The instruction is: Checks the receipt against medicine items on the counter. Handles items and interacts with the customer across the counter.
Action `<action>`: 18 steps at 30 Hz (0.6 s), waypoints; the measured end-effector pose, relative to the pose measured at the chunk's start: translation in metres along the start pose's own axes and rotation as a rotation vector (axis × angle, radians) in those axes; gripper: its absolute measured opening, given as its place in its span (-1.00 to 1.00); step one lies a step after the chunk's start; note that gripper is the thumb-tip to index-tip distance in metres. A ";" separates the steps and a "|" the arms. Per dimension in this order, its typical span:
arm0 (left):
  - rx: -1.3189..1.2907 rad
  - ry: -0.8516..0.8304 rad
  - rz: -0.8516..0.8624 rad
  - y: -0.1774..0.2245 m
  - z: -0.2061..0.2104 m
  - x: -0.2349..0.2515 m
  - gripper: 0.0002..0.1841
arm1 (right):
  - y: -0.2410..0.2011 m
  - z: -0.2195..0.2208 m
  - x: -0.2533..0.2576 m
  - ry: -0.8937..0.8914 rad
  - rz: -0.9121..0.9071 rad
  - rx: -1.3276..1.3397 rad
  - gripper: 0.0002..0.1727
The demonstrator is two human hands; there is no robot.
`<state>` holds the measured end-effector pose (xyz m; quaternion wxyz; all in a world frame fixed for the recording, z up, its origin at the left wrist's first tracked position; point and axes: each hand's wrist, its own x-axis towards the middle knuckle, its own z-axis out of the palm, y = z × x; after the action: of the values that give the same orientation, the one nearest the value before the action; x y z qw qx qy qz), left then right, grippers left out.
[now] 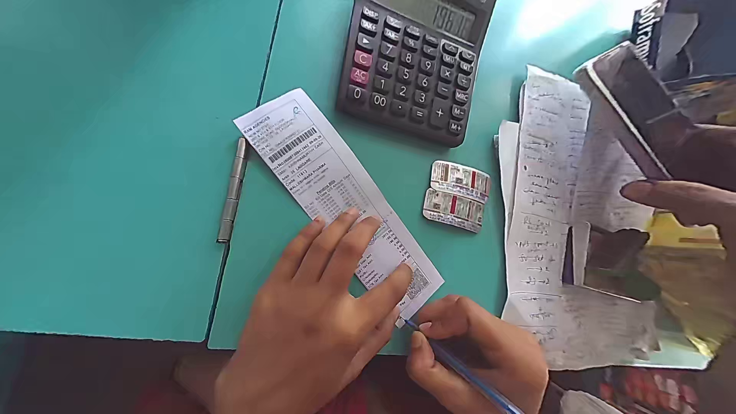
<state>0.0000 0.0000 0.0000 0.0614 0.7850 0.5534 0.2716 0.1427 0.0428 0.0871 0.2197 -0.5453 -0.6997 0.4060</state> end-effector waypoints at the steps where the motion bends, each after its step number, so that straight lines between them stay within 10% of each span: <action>1: 0.007 0.005 0.002 0.000 0.000 0.000 -0.64 | 0.010 -0.006 -0.005 -0.025 0.021 -0.004 -0.92; 14: 0.015 0.002 0.004 0.000 0.000 -0.001 -0.62 | 0.010 -0.014 -0.007 -0.095 0.127 -0.013 -0.93; 18: -0.016 -0.004 0.002 0.000 0.000 0.000 -0.64 | 0.086 0.005 -0.035 0.107 -0.322 0.042 -0.85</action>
<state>0.0002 0.0000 0.0002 0.0683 0.7855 0.5504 0.2746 0.1996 0.0149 0.0195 0.3300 -0.4425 -0.7567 0.3505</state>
